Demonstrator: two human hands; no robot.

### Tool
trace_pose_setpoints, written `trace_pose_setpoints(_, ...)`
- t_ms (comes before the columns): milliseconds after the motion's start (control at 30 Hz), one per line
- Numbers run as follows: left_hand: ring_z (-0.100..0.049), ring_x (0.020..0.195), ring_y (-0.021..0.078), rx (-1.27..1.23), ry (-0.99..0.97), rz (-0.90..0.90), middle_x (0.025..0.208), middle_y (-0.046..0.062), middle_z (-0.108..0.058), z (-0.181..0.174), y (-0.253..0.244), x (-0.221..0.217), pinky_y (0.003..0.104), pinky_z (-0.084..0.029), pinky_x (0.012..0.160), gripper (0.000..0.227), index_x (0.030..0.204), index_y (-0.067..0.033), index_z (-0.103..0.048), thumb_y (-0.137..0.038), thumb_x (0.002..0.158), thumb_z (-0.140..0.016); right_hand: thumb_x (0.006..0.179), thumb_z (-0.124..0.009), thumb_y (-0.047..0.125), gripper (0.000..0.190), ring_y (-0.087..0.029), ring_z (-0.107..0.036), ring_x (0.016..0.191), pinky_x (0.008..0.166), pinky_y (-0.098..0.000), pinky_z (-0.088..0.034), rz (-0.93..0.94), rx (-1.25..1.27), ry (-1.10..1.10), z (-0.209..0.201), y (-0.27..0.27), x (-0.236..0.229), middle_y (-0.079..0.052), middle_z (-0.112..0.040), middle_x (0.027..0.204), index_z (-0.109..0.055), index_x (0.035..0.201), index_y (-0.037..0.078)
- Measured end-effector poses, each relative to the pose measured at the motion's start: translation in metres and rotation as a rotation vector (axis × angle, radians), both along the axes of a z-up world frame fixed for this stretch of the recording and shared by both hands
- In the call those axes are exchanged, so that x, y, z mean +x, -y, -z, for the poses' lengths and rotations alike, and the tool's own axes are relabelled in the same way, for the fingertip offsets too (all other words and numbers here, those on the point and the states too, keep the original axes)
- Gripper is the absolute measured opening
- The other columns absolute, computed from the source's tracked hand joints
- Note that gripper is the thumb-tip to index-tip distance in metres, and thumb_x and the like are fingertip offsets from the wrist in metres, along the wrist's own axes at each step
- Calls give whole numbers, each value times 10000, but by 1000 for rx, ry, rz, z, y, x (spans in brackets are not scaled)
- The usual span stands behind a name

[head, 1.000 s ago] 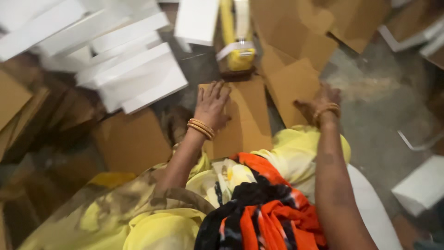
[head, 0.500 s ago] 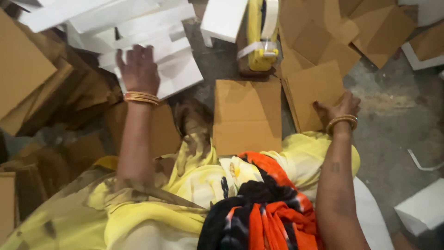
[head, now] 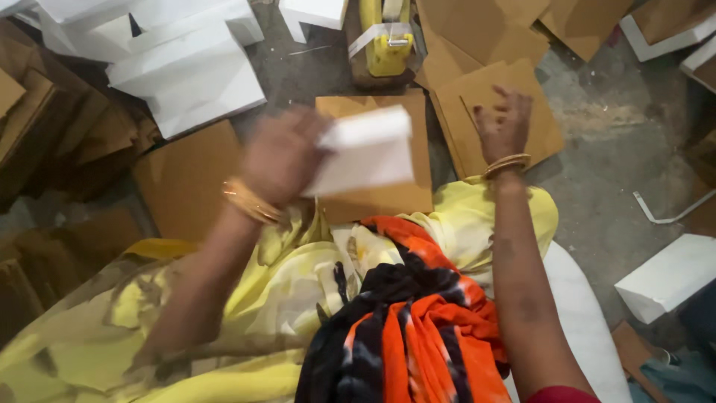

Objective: The person sits on the floor and assembles small rectangular boxes by inserting white foam inserts into brown cardboard shells. They repeatedly pick up a foam piece, place it into a cardboard base, and set the completed unit aside.

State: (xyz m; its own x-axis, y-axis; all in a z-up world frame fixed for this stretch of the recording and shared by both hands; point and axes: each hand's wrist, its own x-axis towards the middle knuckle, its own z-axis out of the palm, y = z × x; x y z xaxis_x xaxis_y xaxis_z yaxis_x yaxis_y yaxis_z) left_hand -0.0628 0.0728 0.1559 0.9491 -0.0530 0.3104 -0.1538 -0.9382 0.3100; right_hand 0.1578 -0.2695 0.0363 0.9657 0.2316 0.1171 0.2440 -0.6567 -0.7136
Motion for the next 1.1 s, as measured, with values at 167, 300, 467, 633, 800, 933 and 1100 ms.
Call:
trace_pose_setpoints(167, -627, 836, 251, -3, -149, 142, 919, 60, -620, 35, 72, 4, 413, -468, 732, 387, 1144, -126, -612, -264, 806, -739, 939, -752, 175, 402, -266, -654, 1018, 842, -383, -587, -292, -88, -73, -18, -34, -18, -141, -582, 1258, -616, 1307, 89)
trace_pose_setpoints(300, -605, 805, 243, 37, -83, 77, 892, 47, -596, 50, 81, 1, 396, -449, 738, 253, 1098, -137, -605, -201, 860, -668, 906, -783, 214, 542, -406, -588, 1154, 921, -469, -535, -548, -229, 261, -24, -59, -14, -193, -560, 1299, -588, 1368, 9)
trace_pose_setpoints(467, -598, 797, 223, 65, -50, 31, 897, 43, -589, 53, 84, -3, 369, -446, 742, 235, 1119, -125, -606, -119, 885, -594, 827, -773, 213, 517, -410, -590, 1157, 920, -480, -503, -575, -395, 61, -21, -83, -17, -184, -562, 1350, -641, 1312, 92)
trace_pose_setpoints(633, -589, 775, 213, 81, -46, 41, 915, 42, -596, 57, 89, -9, 364, -438, 722, 267, 1144, -125, -613, -102, 879, -594, 791, -878, 310, 467, -398, -599, 1109, 939, -473, -507, -550, -372, 117, -18, -84, -10, -190, -600, 1223, -637, 1101, 57)
trace_pose_setpoints(800, -603, 829, 217, 106, -64, -19, 988, 52, -608, 55, 93, -5, 377, -440, 728, 289, 1176, -121, -617, -110, 888, -600, 858, -810, 417, 462, -348, -665, 1029, 892, -427, -550, -538, -223, -462, -49, -70, -9, -185, -675, 1084, -617, 1060, 49)
trace_pose_setpoints(933, -621, 1017, 199, 104, 78, -67, 1251, 69, -636, 54, 97, -6, 362, -445, 823, 439, 1306, -98, -600, -123, 869, -636, 863, -799, 431, 558, -299, -660, 1095, 934, -404, -512, -635, -231, -347, -83, -48, -61, -140, -683, 1167, -589, 1242, 78)
trace_pose_setpoints(1100, -622, 1156, 258, 83, 188, -128, 1241, 81, -618, 49, 100, -6, 531, -410, 1017, 498, 1240, -116, -590, -216, 765, -702, 817, -860, 252, 718, -297, -642, 1151, 993, -423, -497, -638, -77, -159, -103, -38, -109, -148, -689, 1222, -541, 1442, 100)
